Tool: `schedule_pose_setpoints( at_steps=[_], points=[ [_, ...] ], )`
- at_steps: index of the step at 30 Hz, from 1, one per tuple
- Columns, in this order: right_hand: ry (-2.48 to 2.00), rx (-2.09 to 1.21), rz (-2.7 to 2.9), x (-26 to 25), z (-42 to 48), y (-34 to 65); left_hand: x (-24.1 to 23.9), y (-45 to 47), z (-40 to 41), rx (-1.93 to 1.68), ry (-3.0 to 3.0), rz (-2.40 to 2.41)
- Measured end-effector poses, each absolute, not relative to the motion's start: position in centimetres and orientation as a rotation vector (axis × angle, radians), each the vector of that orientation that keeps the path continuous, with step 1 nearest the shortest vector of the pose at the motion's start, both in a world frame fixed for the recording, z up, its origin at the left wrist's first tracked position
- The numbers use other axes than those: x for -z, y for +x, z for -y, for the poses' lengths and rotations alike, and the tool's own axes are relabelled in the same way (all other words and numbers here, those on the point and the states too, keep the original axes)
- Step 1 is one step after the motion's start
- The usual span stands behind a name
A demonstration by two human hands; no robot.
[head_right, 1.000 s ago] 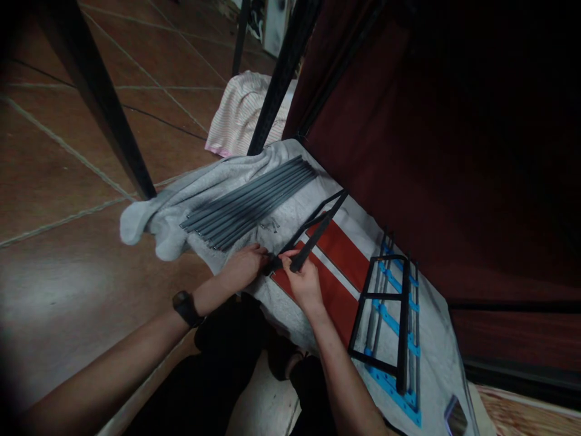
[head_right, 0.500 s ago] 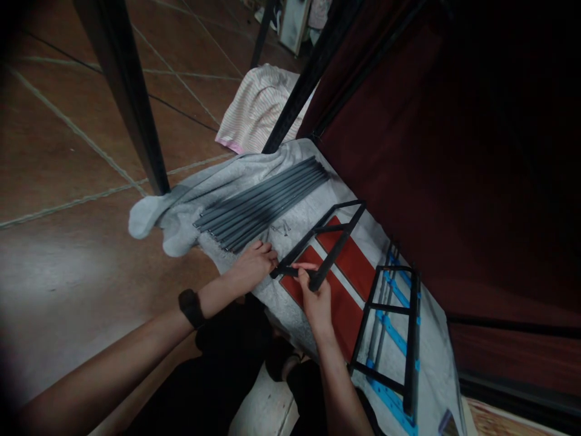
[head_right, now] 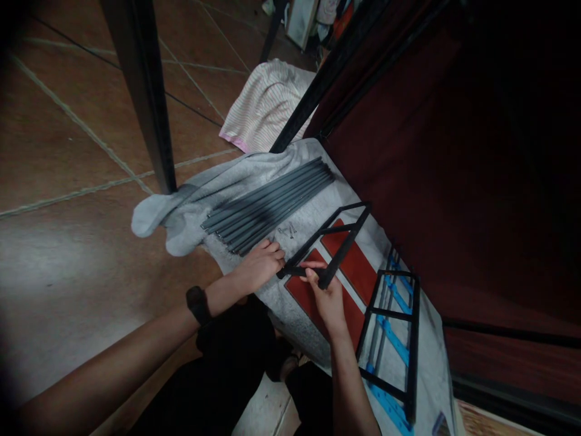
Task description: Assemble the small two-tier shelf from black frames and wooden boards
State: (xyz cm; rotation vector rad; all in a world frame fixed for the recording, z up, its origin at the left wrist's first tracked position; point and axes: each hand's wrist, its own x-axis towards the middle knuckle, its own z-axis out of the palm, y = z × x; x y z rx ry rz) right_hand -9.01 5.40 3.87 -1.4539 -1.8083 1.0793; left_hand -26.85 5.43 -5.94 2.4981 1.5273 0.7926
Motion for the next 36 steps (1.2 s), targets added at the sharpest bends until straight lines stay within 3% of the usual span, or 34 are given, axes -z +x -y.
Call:
schedule_pose_setpoints(
  at_steps=[36],
  points=[
    [-1.533, -1.013, 1.805, -3.8, -3.1, -8.9, 5.7, -26.8, -3.7, -0.859, 2.470, -1.489]
  ],
)
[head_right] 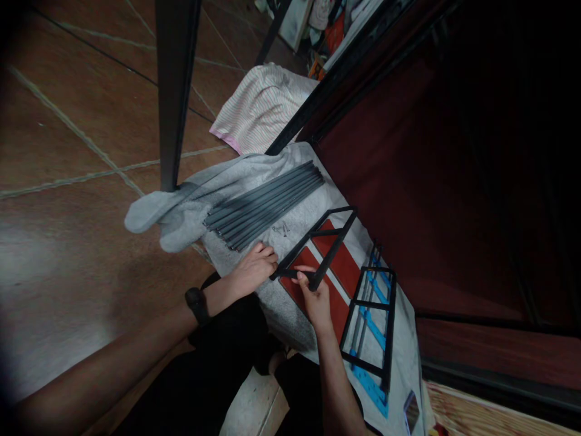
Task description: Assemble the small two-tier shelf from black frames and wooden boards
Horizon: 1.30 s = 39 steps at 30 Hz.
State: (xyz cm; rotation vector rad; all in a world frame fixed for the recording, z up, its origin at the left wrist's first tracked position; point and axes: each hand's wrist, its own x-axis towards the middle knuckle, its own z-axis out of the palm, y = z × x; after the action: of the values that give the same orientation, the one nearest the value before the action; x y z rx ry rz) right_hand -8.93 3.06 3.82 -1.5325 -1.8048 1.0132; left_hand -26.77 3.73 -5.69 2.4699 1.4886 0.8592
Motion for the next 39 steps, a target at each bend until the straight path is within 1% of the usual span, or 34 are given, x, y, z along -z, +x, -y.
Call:
schedule_pose_setpoints(
  at_steps=[9, 15, 21, 24, 31, 35, 39],
  points=[
    [-1.459, -1.147, 1.830, -4.5, -3.2, -8.8, 6.5, -26.4, -2.8, -0.913, 2.518, -1.425],
    [-1.382, -1.193, 1.781, -3.6, -2.9, -8.1, 6.1, -25.6, -2.1, -0.831, 2.544, -1.480],
    [-1.366, -1.027, 1.833, -2.4, -2.8, -6.8, 5.4, -24.5, -2.3, -0.645, 2.326, -1.603],
    [-1.387, -0.956, 1.905, -2.4, -2.8, -6.7, 4.8, -24.2, -2.4, -0.566, 2.315, -1.559],
    [-1.398, -0.938, 1.982, -2.8, -3.3, -6.5, 4.3, -24.1, -2.3, -0.442, 2.287, -1.518],
    [-1.386, -1.006, 1.887, -1.7, -2.5, -5.6, 3.7, -22.9, -1.4, -0.371, 2.194, -1.694],
    [-1.373, -0.941, 1.832, -0.5, -2.0, -5.7, 2.9, -21.0, -0.4, -0.325, 2.195, -1.850]
  ],
)
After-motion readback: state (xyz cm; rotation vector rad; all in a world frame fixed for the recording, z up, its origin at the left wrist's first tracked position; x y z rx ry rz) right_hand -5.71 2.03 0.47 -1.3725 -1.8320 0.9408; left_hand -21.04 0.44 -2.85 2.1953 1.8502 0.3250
